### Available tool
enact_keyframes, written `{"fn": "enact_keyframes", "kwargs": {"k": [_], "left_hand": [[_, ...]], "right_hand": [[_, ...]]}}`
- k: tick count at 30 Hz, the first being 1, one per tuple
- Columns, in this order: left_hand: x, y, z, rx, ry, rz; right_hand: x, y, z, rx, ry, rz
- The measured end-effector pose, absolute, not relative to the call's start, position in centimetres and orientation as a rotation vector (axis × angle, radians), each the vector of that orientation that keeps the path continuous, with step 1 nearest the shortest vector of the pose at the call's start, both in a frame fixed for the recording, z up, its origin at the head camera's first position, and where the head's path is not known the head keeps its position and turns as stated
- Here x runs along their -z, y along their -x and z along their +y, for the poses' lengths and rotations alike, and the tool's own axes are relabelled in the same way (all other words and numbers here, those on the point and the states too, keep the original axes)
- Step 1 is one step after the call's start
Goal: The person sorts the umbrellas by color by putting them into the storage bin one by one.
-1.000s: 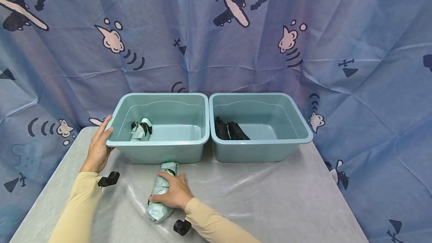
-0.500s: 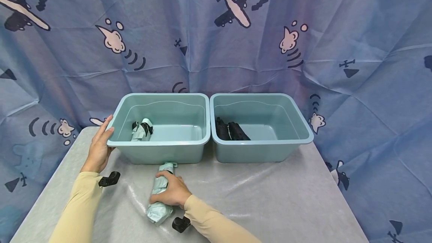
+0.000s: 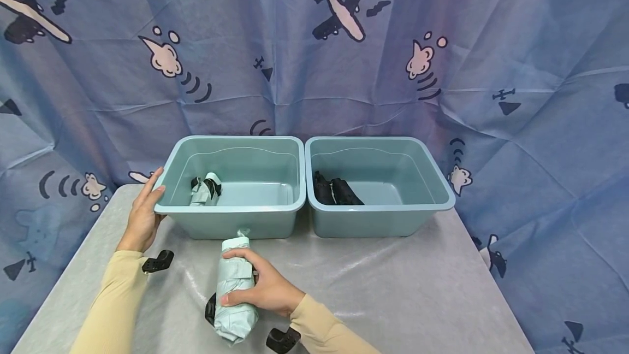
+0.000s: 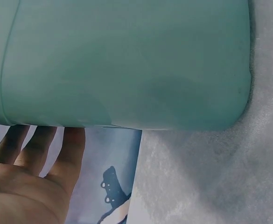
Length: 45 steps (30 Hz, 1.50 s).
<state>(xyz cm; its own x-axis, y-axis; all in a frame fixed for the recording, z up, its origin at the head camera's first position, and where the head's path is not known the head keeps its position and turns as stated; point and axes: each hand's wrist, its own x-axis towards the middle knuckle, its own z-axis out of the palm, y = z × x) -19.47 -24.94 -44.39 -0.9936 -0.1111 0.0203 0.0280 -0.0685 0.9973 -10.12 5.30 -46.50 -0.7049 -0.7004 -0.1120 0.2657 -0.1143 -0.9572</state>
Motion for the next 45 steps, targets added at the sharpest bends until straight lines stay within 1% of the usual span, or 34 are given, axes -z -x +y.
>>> {"fn": "enact_keyframes", "kwargs": {"k": [6,11,16,20,26,31,38,45], "left_hand": [[44.5,19.4,-25.1,2.224,-0.091,-2.080],[44.5,19.2,-25.2,2.221,-0.097,-2.080],[44.6,19.2,-25.3,2.226,-0.092,-2.070],[44.6,19.2,-25.3,2.231,-0.081,-2.059],[44.7,19.3,-25.3,2.235,-0.066,-2.034],[44.8,19.4,-25.2,2.237,-0.064,-2.034],[44.6,19.4,-25.1,2.228,-0.073,-2.053],[44.5,19.6,-25.0,2.229,-0.077,-2.061]], "right_hand": [[44.3,9.2,6.1,1.959,0.601,1.306],[41.9,9.0,6.3,1.966,0.704,1.312],[39.4,9.4,6.2,1.958,0.781,1.352],[37.5,10.4,5.8,1.955,0.797,1.414],[35.2,13.1,5.1,1.927,0.770,1.511],[33.9,16.2,4.4,1.918,0.720,1.594],[33.2,20.8,3.3,1.903,0.701,1.735],[33.3,24.7,2.2,1.873,0.594,1.786]]}}
